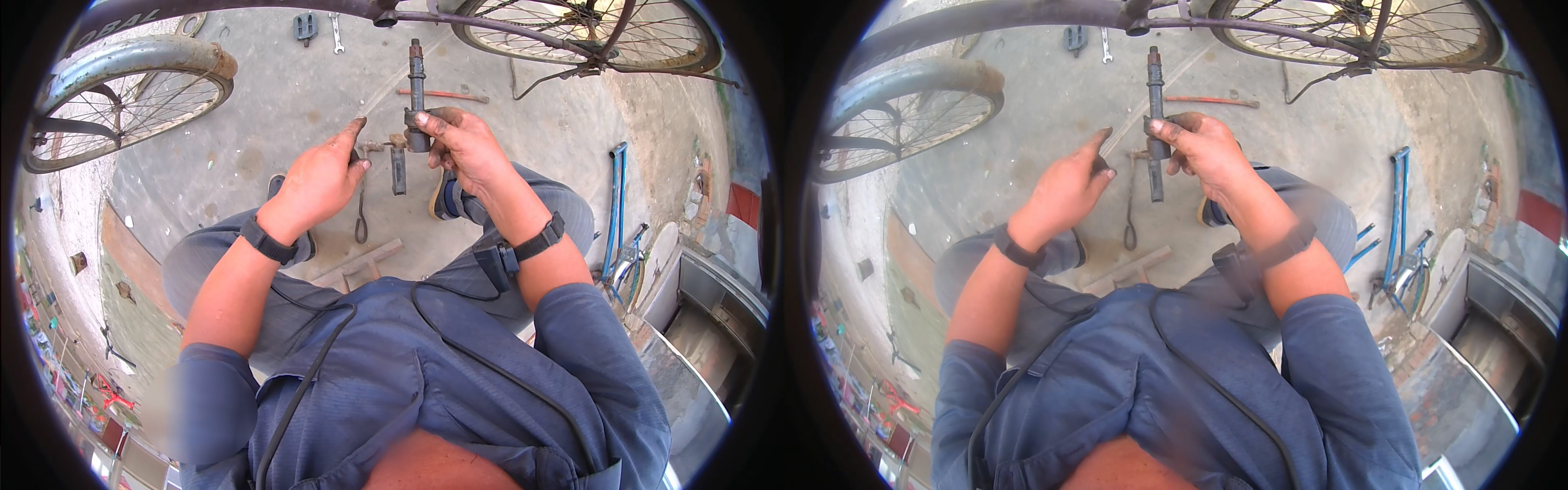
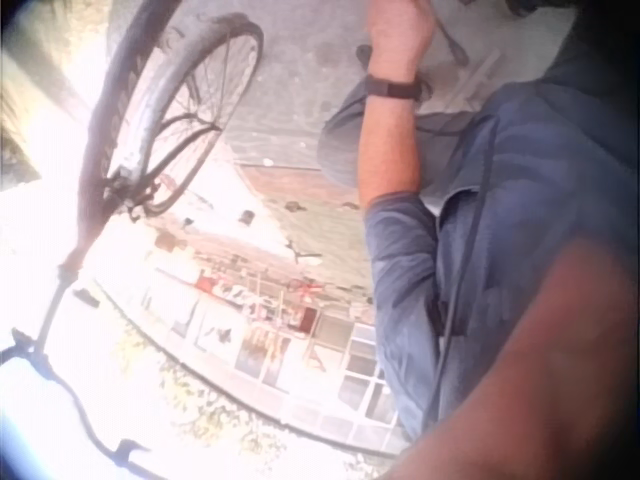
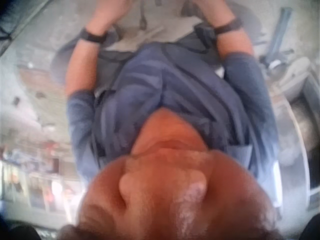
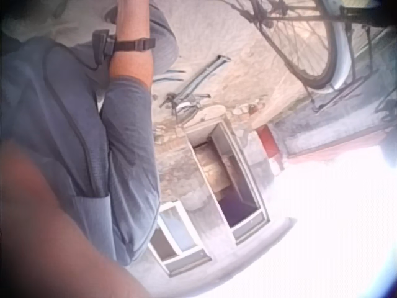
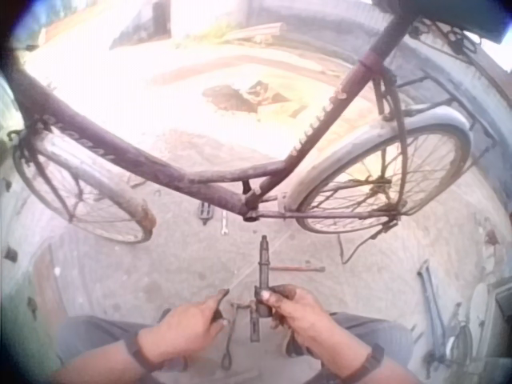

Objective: The person removes a bicycle pedal from the crank arm using a hammer and a metal rod to loosen it. They then inspect the removed pedal and crank arm, and attempt to reattach the pedal to the crank arm.

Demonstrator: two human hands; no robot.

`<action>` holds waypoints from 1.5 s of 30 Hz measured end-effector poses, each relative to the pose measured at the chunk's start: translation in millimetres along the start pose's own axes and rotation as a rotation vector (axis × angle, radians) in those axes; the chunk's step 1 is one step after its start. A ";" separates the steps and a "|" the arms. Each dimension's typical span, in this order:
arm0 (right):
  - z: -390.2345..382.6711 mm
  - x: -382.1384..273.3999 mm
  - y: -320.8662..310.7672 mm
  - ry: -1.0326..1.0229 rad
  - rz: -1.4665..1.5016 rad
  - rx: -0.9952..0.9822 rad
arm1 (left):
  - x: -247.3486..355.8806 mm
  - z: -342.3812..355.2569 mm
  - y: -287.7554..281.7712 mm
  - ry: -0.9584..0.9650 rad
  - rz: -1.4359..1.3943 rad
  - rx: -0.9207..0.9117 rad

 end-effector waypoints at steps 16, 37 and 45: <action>-23.8 0.3 -43.3 -0.038 0.224 0.082 | -8.1 141.8 30.4 -0.090 -0.125 0.228; -21.2 16.3 -64.4 0.029 0.227 0.185 | -102.5 139.6 26.9 -0.270 -0.538 0.409; -23.4 -1.6 -97.8 -0.076 0.100 0.357 | -109.0 116.6 19.1 -0.350 -0.654 0.406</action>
Point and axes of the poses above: each hand's wrist, its own z-axis towards the middle knuckle, its own y-axis out of the palm, x = y × z, the point moved 7 cm from there along z, towards the middle knuckle, and after that the axes turned 12 degrees about -z, right-handed, at the moved point
